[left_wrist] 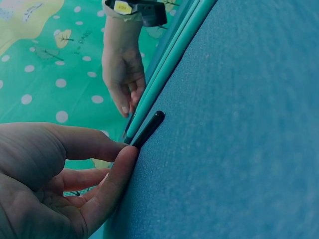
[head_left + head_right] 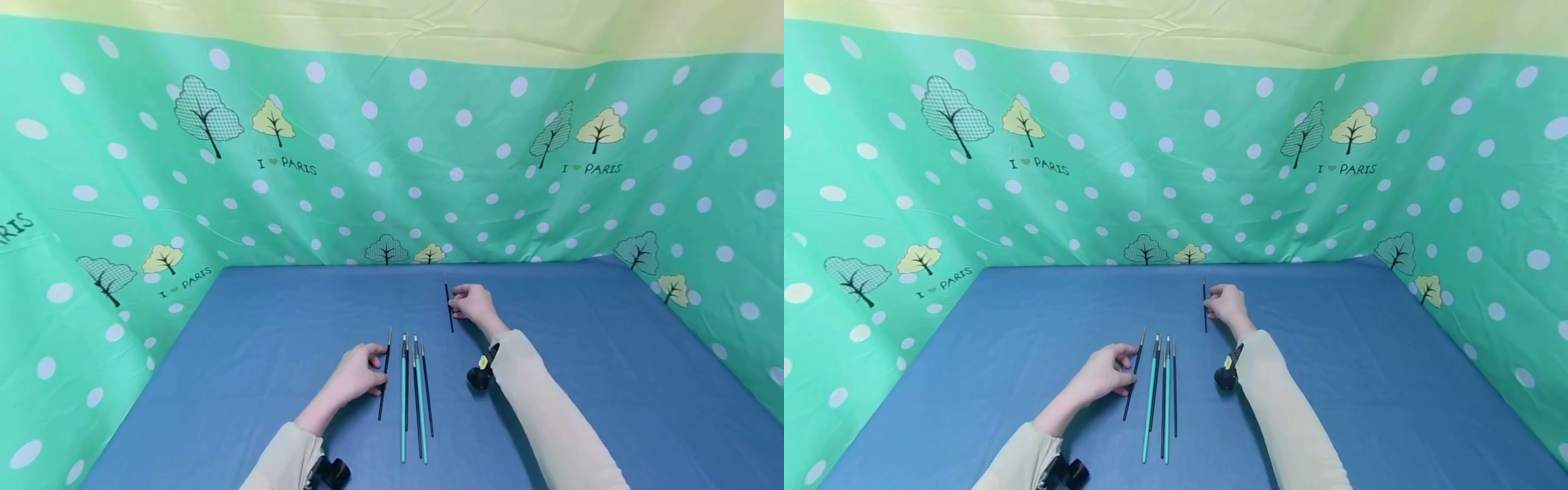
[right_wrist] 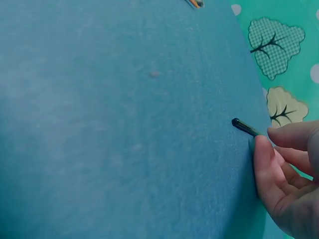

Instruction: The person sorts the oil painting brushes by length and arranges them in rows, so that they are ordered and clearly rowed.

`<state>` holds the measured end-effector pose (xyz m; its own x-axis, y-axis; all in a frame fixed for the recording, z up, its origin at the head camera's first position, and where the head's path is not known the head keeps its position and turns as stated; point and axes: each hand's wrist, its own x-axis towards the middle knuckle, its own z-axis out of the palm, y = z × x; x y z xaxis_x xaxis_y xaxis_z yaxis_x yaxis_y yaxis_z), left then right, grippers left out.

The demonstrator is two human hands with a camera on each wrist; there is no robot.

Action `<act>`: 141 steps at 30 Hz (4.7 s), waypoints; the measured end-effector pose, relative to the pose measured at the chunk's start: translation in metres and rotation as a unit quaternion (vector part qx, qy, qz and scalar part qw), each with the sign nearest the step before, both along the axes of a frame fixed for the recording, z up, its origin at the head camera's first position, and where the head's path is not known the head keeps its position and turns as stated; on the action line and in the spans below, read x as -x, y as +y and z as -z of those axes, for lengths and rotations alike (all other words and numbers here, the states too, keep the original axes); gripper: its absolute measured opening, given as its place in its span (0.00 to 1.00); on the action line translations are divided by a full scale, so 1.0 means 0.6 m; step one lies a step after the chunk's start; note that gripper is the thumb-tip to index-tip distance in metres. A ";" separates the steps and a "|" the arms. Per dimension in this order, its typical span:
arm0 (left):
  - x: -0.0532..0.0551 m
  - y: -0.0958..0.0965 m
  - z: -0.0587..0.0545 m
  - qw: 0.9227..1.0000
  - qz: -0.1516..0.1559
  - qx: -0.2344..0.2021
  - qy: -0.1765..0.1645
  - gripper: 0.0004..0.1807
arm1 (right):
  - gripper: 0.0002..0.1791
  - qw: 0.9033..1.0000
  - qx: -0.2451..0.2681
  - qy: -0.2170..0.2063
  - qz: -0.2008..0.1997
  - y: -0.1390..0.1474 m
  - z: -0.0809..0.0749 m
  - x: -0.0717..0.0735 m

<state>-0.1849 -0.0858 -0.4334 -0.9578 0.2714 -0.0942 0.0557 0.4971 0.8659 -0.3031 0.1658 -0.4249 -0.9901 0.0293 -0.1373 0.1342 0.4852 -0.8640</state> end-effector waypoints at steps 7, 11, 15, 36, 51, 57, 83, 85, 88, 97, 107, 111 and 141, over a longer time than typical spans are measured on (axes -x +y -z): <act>0.003 0.002 0.003 1.000 -0.002 -0.002 -0.001 0.28 | 0.24 1.000 -0.013 -0.002 0.006 0.004 -0.011 -0.025; 0.002 0.002 0.005 1.000 0.000 -0.007 -0.006 0.28 | 0.24 1.000 -0.024 -0.001 0.001 0.006 -0.016 -0.045; 0.001 0.001 0.004 1.000 -0.002 -0.002 -0.003 0.28 | 0.23 0.999 -0.033 0.006 -0.011 0.002 -0.022 -0.065; -0.001 0.003 -0.001 1.000 -0.001 0.014 0.000 0.27 | 0.18 0.997 -0.041 0.015 -0.067 -0.036 -0.014 -0.164; 0.000 0.003 -0.003 1.000 -0.002 0.012 -0.003 0.28 | 0.23 0.994 -0.013 -0.003 -0.110 -0.056 -0.004 -0.199; -0.002 0.002 -0.004 1.000 -0.001 0.014 -0.001 0.28 | 0.23 0.992 -0.030 0.003 -0.120 -0.067 -0.002 -0.210; -0.006 0.002 -0.006 1.000 0.000 0.007 0.001 0.28 | 0.24 0.988 -0.091 0.026 -0.124 -0.077 0.003 -0.216; -0.006 0.002 -0.007 1.000 0.000 0.007 0.001 0.27 | 0.24 0.988 -0.088 0.026 -0.124 -0.077 0.002 -0.216; -0.006 0.002 -0.007 1.000 -0.001 0.007 0.001 0.27 | 0.23 0.988 -0.087 0.025 -0.125 -0.076 0.002 -0.216; -0.006 0.002 -0.008 1.000 -0.002 0.011 -0.002 0.28 | 0.24 0.986 -0.096 0.028 -0.133 -0.077 0.001 -0.215; -0.006 0.002 -0.004 1.000 -0.003 0.007 -0.002 0.28 | 0.24 0.985 -0.120 0.043 -0.120 -0.084 0.001 -0.218; -0.005 0.002 -0.004 1.000 -0.006 0.006 -0.004 0.28 | 0.23 0.985 -0.120 0.044 -0.114 -0.085 0.000 -0.220; -0.005 0.002 -0.004 1.000 -0.004 0.005 -0.001 0.27 | 0.23 0.988 -0.106 0.032 -0.111 -0.088 -0.003 -0.222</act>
<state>-0.1816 -0.0846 -0.4312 -0.9597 0.2630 -0.0985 0.0503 0.5059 0.8611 -0.1702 0.1130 -0.4231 -0.9819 -0.1679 -0.0878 -0.0478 0.6681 -0.7426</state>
